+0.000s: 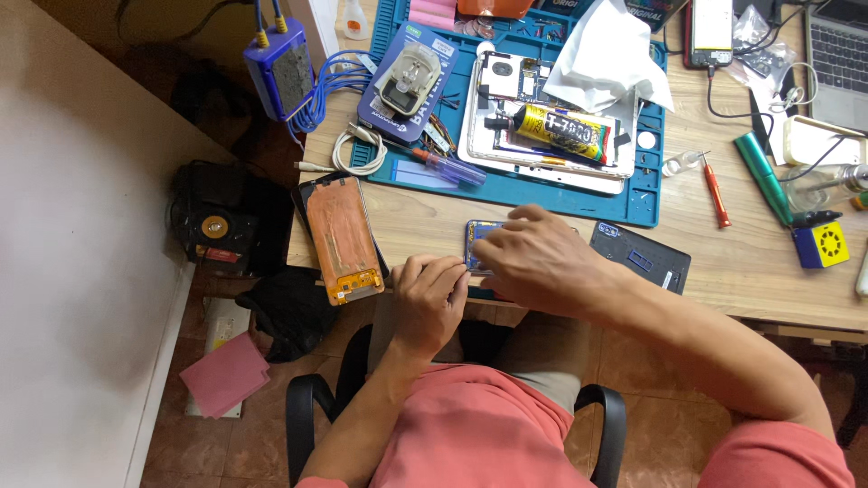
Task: The person works on a disassembled smartphone placed on a cluttered workbench. They use a small metal tool to pry and manipulate internal components and cables within the phone's chassis. The person repeatedly lifts and adjusts parts of the device while handling the tool with both hands.
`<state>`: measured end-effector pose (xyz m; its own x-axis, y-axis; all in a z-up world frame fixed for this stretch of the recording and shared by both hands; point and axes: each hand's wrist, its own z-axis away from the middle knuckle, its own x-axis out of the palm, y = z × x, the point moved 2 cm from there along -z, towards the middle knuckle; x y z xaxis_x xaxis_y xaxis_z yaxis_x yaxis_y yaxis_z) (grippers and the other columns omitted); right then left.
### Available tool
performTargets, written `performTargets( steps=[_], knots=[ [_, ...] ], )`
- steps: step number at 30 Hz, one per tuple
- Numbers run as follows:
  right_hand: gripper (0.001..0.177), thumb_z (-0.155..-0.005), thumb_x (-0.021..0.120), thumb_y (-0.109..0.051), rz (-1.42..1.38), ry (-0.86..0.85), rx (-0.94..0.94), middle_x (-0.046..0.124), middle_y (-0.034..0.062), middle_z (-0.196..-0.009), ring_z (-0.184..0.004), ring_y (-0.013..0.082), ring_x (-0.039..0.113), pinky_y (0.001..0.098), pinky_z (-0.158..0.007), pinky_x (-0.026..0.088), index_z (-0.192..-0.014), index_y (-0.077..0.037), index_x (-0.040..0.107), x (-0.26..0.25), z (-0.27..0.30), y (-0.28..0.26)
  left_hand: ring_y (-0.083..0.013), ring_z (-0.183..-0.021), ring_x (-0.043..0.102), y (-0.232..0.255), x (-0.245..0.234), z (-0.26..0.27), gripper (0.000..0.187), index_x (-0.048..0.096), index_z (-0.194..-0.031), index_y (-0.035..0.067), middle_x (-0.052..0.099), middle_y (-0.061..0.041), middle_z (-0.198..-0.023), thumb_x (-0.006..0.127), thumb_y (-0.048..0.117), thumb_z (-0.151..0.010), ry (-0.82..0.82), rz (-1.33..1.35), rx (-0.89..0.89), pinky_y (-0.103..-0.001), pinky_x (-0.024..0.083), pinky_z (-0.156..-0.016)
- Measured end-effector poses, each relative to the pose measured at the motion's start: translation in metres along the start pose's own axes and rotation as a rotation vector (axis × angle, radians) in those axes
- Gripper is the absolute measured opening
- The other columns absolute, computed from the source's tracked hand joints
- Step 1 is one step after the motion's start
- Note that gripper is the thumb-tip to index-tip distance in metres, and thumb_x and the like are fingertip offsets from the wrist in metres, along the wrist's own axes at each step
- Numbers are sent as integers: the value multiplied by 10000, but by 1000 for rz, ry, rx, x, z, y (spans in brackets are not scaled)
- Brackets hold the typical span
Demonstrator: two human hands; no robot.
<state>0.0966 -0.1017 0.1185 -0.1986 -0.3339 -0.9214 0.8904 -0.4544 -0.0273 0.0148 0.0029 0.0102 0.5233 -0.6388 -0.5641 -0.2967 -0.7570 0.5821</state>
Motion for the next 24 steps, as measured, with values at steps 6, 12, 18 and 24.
performTargets(
  steps=[6, 12, 18, 24],
  knots=[
    [70, -830, 555, -203, -4, 7, 5, 673, 68, -719, -793, 210, 676, 436, -956, 399, -832, -139, 582, -2, -2, 0, -149, -802, 566, 1, -3, -2, 48, 667, -801, 146, 641, 42, -831, 690, 146, -758, -6, -21, 2, -283, 372, -671],
    [101, -845, 571, -222, -28, 4, 2, 680, 92, -769, -838, 224, 674, 441, -964, 395, -875, -127, 581, -3, -3, 0, -159, -803, 561, 0, 0, 0, 65, 662, -812, 147, 638, 37, -835, 690, 138, -754, -1, -11, 5, -297, 368, -667],
    [130, -848, 571, -248, -21, 56, 5, 674, 77, -699, -761, 211, 687, 425, -926, 433, -804, -127, 593, -1, -1, 2, -145, -812, 563, -2, 1, 1, 60, 665, -808, 158, 641, 47, -843, 694, 153, -756, -2, -27, 4, -281, 369, -681],
    [107, -851, 575, -224, -18, 56, -8, 674, 78, -698, -748, 213, 688, 429, -922, 446, -809, -128, 597, 3, 0, 3, -145, -816, 564, 3, -2, -3, 43, 666, -794, 150, 641, 41, -835, 693, 145, -761, -17, -21, -3, -283, 365, -681]
  ],
)
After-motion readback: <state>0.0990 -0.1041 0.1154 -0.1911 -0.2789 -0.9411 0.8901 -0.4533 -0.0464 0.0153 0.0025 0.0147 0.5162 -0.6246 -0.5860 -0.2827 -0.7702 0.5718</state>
